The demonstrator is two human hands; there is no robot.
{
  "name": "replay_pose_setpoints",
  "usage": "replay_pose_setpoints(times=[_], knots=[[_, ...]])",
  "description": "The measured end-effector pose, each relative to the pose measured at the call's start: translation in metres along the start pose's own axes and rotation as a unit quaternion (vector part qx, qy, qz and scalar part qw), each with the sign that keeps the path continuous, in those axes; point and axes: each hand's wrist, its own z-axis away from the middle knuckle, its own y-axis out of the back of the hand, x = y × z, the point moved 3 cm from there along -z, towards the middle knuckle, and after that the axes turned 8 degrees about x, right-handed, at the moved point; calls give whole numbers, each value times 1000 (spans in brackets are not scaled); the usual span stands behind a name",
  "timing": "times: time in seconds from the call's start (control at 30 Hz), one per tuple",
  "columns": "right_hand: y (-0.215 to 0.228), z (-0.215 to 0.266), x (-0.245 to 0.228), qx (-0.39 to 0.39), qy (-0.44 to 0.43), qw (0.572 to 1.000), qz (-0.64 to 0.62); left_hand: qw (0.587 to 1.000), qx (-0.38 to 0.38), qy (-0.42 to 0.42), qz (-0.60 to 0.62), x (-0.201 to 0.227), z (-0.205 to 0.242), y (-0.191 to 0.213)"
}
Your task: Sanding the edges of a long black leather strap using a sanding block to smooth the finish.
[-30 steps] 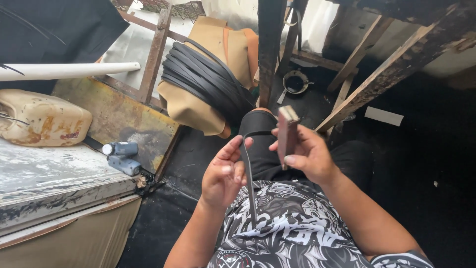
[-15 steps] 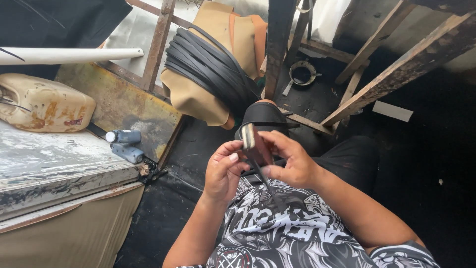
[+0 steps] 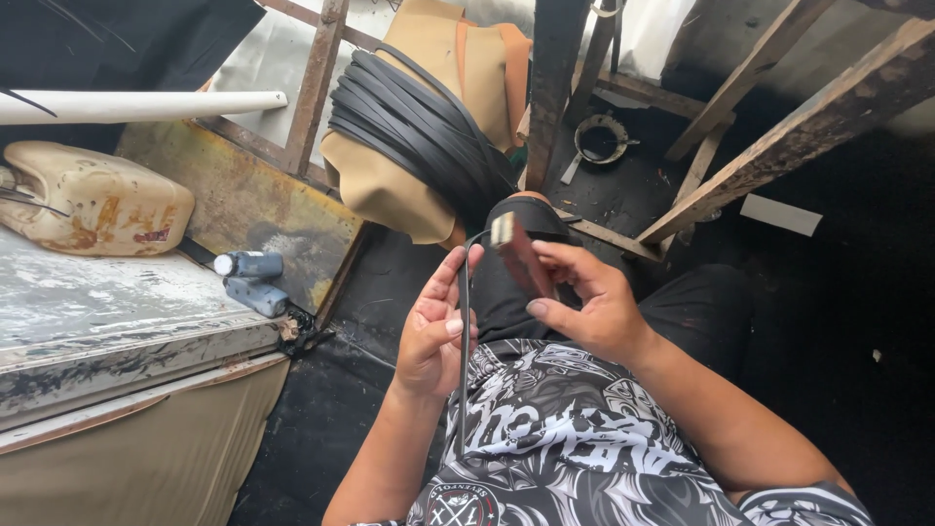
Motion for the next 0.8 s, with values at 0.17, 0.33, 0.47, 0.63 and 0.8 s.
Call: replay_pose_setpoints(times=[0.17, 0.33, 0.47, 0.63, 0.8], knots=[[-33, 8, -41, -45, 152, 987, 38, 999, -30, 11, 44, -3, 2, -6], [-32, 7, -51, -42, 311, 945, 86, 997, -46, 18, 65, -8, 8, -7], [-31, 14, -66, -64, 348, 921, 164, 996, -46, 70, 32, -6, 8, -14], [-24, 7, -64, -53, 371, 899, 226, 997, -25, 73, -10, -9, 15, -21], [-36, 25, -85, -107, 378, 899, 191, 994, -61, 88, 15, -9, 17, -19]])
